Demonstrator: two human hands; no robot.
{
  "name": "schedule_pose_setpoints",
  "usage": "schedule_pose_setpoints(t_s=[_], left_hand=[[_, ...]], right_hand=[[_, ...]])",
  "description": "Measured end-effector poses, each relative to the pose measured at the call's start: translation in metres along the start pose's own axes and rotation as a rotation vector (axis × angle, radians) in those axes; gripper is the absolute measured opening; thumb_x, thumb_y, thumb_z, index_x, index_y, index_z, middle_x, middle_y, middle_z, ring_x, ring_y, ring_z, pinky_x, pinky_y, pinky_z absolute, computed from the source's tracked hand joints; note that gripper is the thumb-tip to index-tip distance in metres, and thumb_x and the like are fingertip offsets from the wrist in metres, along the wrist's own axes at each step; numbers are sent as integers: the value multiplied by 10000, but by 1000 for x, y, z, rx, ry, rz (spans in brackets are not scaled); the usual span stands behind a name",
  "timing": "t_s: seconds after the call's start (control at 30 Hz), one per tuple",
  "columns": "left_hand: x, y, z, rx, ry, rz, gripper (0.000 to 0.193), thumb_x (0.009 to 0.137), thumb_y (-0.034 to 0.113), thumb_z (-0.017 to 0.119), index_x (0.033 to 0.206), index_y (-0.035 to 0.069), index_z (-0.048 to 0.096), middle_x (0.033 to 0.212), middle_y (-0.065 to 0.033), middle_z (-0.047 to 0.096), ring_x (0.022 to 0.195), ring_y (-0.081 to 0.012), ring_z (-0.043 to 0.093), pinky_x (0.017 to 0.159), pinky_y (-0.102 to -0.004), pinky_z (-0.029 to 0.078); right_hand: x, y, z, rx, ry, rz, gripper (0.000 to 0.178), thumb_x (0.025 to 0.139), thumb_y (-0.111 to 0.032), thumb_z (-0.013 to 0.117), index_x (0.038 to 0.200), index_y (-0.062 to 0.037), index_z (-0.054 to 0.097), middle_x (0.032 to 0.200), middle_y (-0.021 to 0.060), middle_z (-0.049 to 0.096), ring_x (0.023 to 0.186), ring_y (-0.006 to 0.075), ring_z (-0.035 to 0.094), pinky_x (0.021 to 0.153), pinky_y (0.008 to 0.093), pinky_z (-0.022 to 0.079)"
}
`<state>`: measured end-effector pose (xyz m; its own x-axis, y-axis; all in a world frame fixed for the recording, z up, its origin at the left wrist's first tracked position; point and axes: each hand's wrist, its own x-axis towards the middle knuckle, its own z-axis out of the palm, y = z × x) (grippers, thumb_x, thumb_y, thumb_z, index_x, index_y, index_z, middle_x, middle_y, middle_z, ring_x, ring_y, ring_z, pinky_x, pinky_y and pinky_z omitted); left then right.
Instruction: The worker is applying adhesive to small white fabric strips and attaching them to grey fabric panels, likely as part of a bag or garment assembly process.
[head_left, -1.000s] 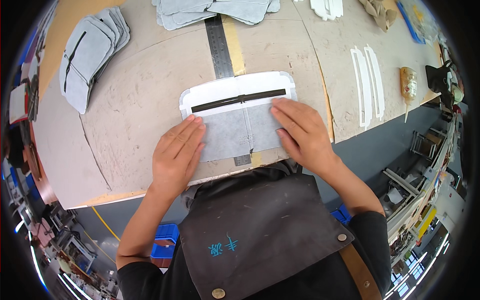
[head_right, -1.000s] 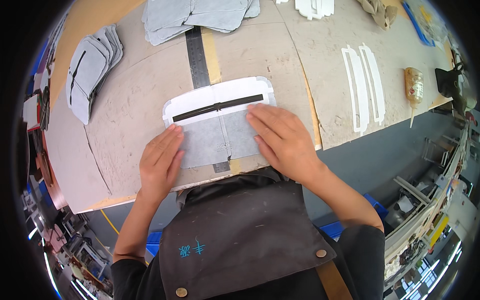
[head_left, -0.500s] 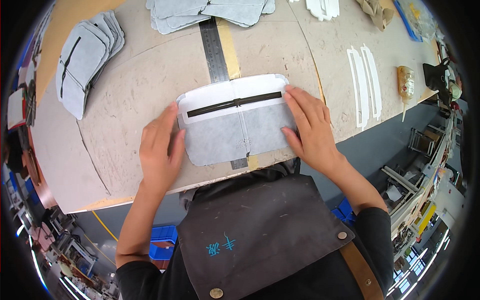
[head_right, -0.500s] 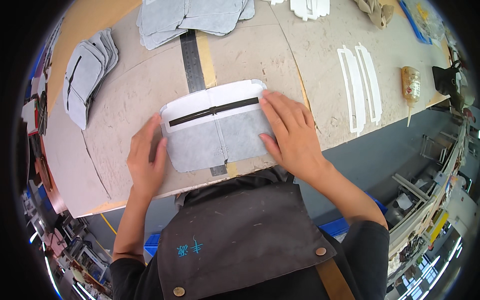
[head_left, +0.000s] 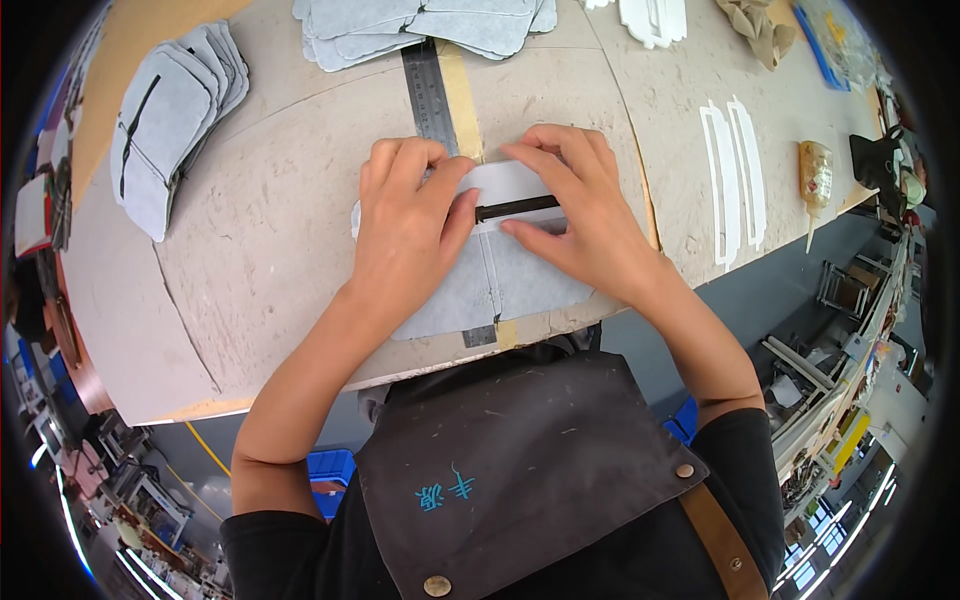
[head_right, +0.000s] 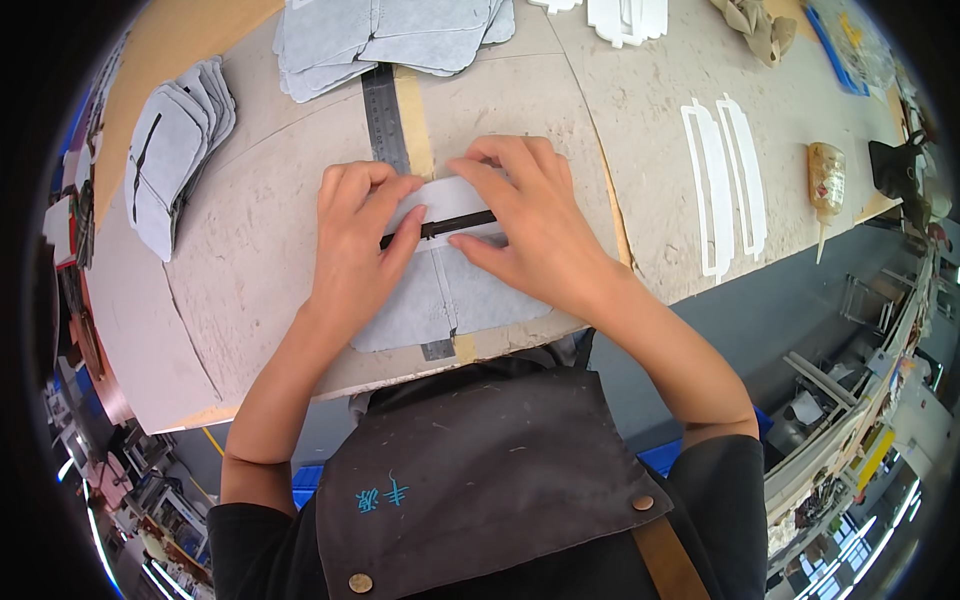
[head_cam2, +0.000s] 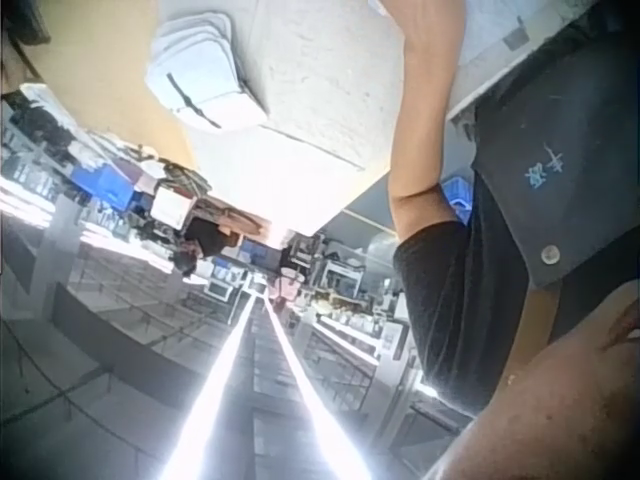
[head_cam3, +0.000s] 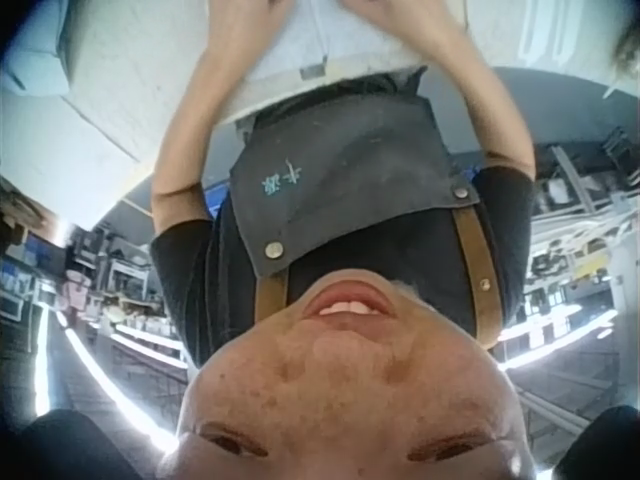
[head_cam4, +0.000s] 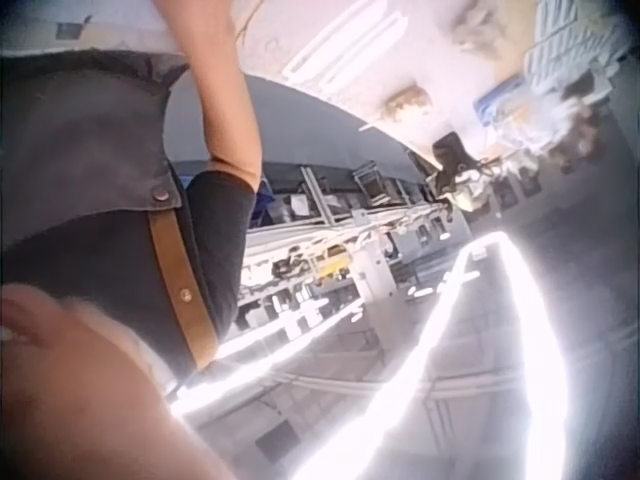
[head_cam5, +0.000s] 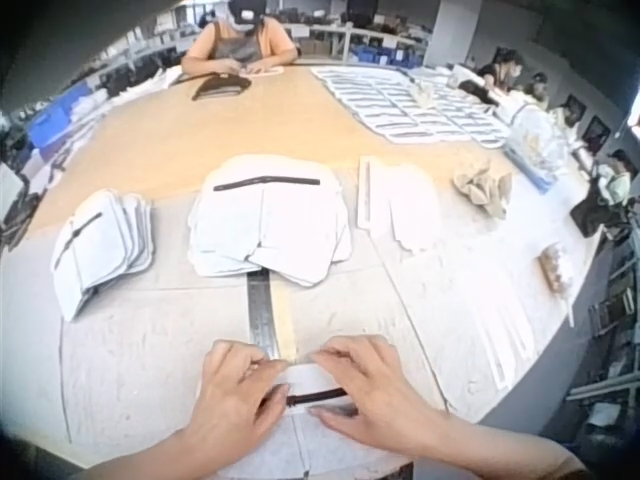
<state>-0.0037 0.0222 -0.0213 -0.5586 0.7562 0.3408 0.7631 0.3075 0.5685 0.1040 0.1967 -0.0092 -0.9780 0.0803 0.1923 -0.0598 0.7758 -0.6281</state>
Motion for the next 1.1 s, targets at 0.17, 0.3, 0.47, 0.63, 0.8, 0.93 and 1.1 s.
schedule_pose_setpoints(t_s=[0.17,0.3,0.47,0.63,0.8,0.93,1.1], left_hand=[[4,-1,-1,1,21,36,224,727,-29,704,942,26,677,957,-70,563,938,-264,500,818,-362,408],[5,-2,-3,-30,30,42,213,706,-15,722,906,46,675,929,-50,558,939,-251,502,806,-362,393],[11,2,-8,-109,-16,-25,167,710,9,743,833,65,645,872,-24,555,931,-237,508,802,-362,380],[28,9,-31,-361,-224,-225,79,780,15,712,806,6,638,841,-55,590,818,-176,562,734,-288,464],[27,-2,-19,-456,-264,-398,73,808,70,701,793,14,657,818,-57,621,809,-174,568,740,-304,473],[29,-3,-14,-430,-257,-389,101,805,115,699,773,28,662,788,-63,646,821,-203,570,729,-333,480],[34,-7,-14,-390,-314,-352,115,817,133,689,801,28,642,790,-66,650,816,-207,573,730,-339,479]], right_hand=[[8,7,3,9,-43,-46,532,661,-123,808,1146,-84,593,1182,83,497,1103,308,443,930,406,360],[15,6,1,12,-64,-58,510,637,-117,823,1092,-93,595,1160,78,493,1088,300,445,932,406,361],[20,8,-1,48,-131,-6,505,611,-142,848,1045,-100,591,1112,66,487,1050,289,445,934,402,364],[19,6,-4,-49,-149,5,540,603,-168,859,1070,-104,596,1123,64,486,1057,279,440,933,391,359],[7,-2,-6,-95,84,-17,550,611,-162,851,1107,-112,620,1142,57,510,1065,274,450,896,379,374],[-28,0,-7,-138,175,-83,437,630,-78,811,1046,-101,680,1045,50,573,1014,276,506,844,380,413],[-38,1,3,-229,166,-99,322,686,-54,753,1003,-80,699,1027,32,594,989,261,531,814,376,418]])
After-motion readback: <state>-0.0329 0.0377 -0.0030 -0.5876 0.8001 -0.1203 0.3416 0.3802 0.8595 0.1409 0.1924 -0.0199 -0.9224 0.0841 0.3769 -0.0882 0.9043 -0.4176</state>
